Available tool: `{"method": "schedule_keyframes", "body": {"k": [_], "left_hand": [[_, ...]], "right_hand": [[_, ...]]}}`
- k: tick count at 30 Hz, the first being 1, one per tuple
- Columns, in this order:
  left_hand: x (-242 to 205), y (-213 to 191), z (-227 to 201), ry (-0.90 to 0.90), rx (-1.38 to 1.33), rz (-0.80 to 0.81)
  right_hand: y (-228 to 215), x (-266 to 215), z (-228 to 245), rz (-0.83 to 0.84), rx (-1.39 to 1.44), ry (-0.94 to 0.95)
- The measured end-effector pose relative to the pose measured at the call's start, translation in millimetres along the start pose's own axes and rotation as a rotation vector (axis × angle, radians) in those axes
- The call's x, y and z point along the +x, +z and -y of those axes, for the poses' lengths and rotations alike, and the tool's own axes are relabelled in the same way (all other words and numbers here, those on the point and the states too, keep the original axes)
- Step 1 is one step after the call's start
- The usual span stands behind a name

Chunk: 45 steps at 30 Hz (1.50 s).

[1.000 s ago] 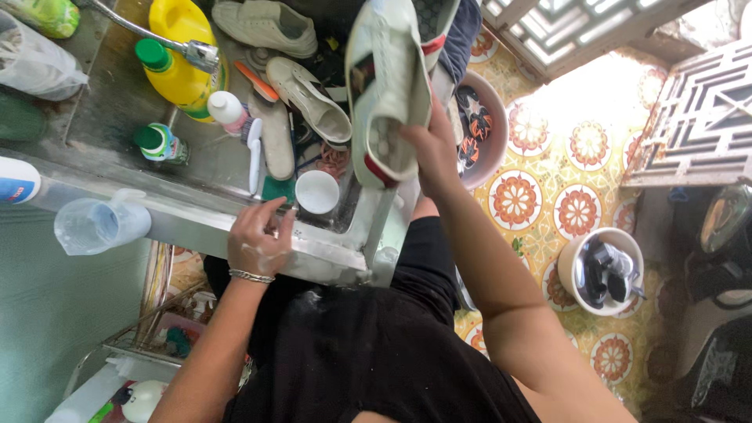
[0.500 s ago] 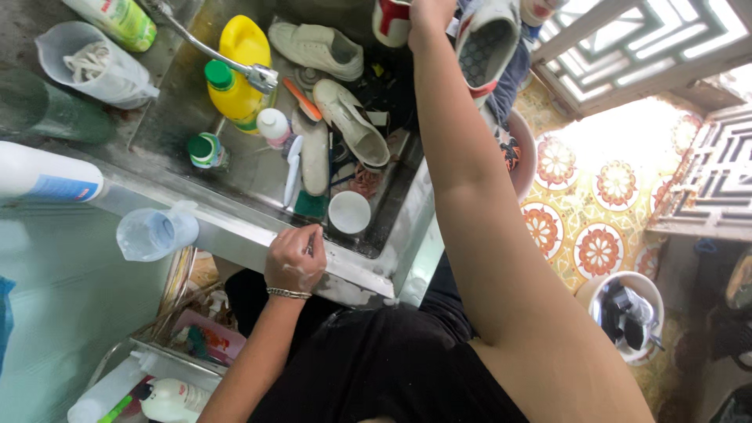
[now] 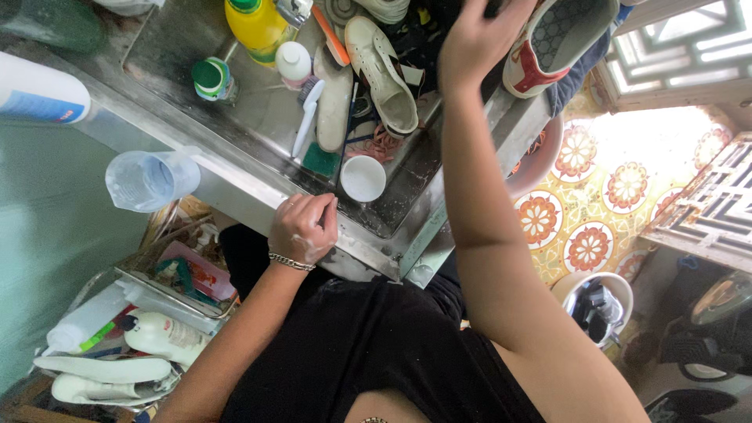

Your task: The person cleans a shoe by scrubbing the sole and upper with a soapy brush and sponge in a sink, then applies a liquid using a thin brush to the sole edges before handling other shoes.

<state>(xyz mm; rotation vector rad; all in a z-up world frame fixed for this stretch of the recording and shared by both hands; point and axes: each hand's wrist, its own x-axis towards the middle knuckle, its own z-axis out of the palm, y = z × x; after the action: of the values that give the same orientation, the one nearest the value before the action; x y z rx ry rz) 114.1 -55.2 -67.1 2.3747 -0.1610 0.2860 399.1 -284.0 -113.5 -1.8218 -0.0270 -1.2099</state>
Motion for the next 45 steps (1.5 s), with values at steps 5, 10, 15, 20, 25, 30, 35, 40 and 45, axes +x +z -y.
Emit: {"method": "schedule_keyframes", "body": {"k": [5,10,15,20,25,30,35,40,45], "left_hand": [[4,-2,-1,0.000,0.001,-0.014],[2,-1,-2,-0.018,0.014,-0.019],[1,2,2,-0.033,0.004,-0.001],[-1,1,1,-0.019,0.021,-0.032],[-2,1,0,-0.032,-0.003,-0.015],[-1,1,0,-0.011,-0.008,-0.016],[-2,1,1,0.010,-0.005,-0.021],[-3,1,1,-0.004,-0.013,-0.019],[0,-2,1,-0.191,-0.003,0.206]], "right_hand": [[-25,-73,24,1.124,-0.478,0.384],[-10,-135,-31,1.802,-0.893,0.378],[-4,-200,-100,1.588,-0.807,0.337],[1,-194,-94,1.351,-0.802,0.290],[-18,-128,-31,1.078,-0.632,0.396],[-24,-128,-19,0.648,0.456,0.851],[-33,-135,-17,0.476,0.933,1.191],[-36,-132,5,0.395,1.194,1.303],[-46,-141,29,0.437,1.330,1.230]]}}
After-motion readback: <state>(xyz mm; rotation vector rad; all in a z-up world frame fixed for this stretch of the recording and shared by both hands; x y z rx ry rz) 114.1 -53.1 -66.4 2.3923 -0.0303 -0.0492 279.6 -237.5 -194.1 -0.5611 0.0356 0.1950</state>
